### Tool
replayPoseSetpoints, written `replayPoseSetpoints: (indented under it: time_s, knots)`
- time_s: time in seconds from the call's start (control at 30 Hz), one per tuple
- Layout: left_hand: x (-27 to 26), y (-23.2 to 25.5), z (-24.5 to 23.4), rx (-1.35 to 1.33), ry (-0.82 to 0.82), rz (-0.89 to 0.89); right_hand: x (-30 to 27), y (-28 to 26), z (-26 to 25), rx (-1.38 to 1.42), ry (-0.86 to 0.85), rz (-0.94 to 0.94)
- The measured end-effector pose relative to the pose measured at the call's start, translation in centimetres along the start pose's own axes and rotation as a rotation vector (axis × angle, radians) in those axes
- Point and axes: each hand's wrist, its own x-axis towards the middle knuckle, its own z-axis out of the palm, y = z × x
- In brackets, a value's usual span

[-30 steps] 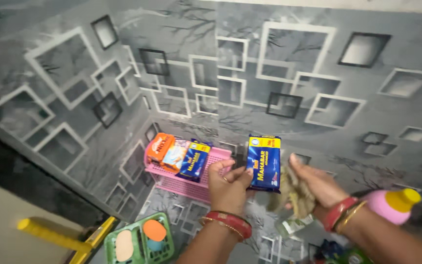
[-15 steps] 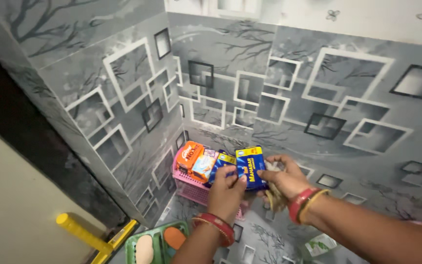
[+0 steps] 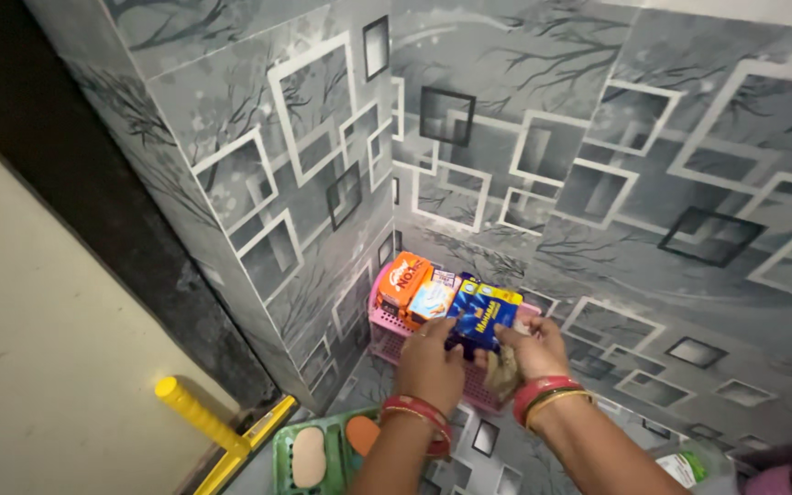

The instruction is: The person organizes various household items into a pink plastic basket. They place a bar of soap, a box of detergent, a blue box, a bottle of liquid, and a small jar into the basket one by one.

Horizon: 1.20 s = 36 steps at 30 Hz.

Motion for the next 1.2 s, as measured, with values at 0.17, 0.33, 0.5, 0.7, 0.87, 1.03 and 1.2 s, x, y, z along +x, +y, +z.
replayPoseSetpoints:
  time_s: [0.17,0.33,0.5,0.7,0.87,1.03,1.2]
  knots:
    - [0.1,-0.4,0.9,0.134,-0.020,0.023,1.9,1.9,1.9,-0.461,-0.028,-0.381]
    - [0.0,-1.2,1.1,0.326,0.002,0.145,-2.0,-1.6,2.0,-0.953,0.257,-0.344]
    - [-0.2,0.2,1.3,0.384,-0.035,0.086,-4.3,-3.4,1.2,-0.778,0.290,-0.220]
    - [0.0,1.2,1.5,0.430,0.012,0.067,-2.1,0.9,-1.4,-0.922,0.113,-0.603]
    - [0.2,1.5,1.9,0.455,0.028,0.076,-0.8,2.3,-1.7,-0.985,-0.051,-0.701]
    - [1.0,1.7,2.1,0.580,0.077,0.103,-0.8,0.9,-0.8,-1.160,-0.115,-0.648]
    - [1.4,2.1,1.2,0.584,0.047,0.118,-0.6,0.8,-0.9,-1.205,-0.161,-0.600]
